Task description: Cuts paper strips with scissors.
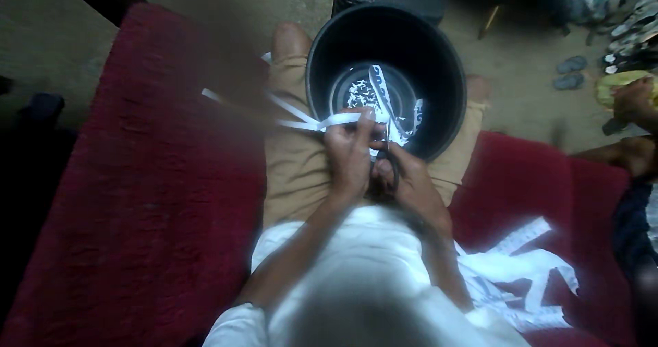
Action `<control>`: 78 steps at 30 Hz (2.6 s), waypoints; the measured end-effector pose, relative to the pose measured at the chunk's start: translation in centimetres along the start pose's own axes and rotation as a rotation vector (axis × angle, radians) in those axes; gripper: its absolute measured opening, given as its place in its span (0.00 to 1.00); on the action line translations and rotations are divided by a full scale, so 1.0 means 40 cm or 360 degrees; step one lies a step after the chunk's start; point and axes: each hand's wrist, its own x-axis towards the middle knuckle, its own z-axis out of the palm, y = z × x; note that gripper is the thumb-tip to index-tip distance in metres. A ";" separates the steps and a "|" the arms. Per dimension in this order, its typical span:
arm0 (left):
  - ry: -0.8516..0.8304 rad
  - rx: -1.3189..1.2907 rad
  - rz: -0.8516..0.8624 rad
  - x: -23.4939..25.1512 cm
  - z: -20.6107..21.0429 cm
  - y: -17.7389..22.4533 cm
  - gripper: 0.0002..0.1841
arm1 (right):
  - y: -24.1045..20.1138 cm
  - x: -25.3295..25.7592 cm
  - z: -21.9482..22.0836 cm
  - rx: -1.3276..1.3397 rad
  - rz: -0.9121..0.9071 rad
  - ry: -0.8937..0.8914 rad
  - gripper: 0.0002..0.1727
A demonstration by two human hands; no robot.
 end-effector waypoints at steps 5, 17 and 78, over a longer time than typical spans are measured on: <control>-0.0013 0.0037 0.0020 -0.003 -0.002 0.000 0.06 | -0.001 0.007 0.008 0.0012 -0.0017 0.0048 0.23; -0.0006 0.0065 0.0021 -0.005 -0.004 -0.004 0.07 | 0.006 0.008 0.013 0.0045 -0.0004 0.0083 0.26; -0.0048 0.0134 0.0030 -0.009 -0.004 -0.015 0.09 | 0.007 0.008 0.018 0.0003 0.0055 0.0119 0.23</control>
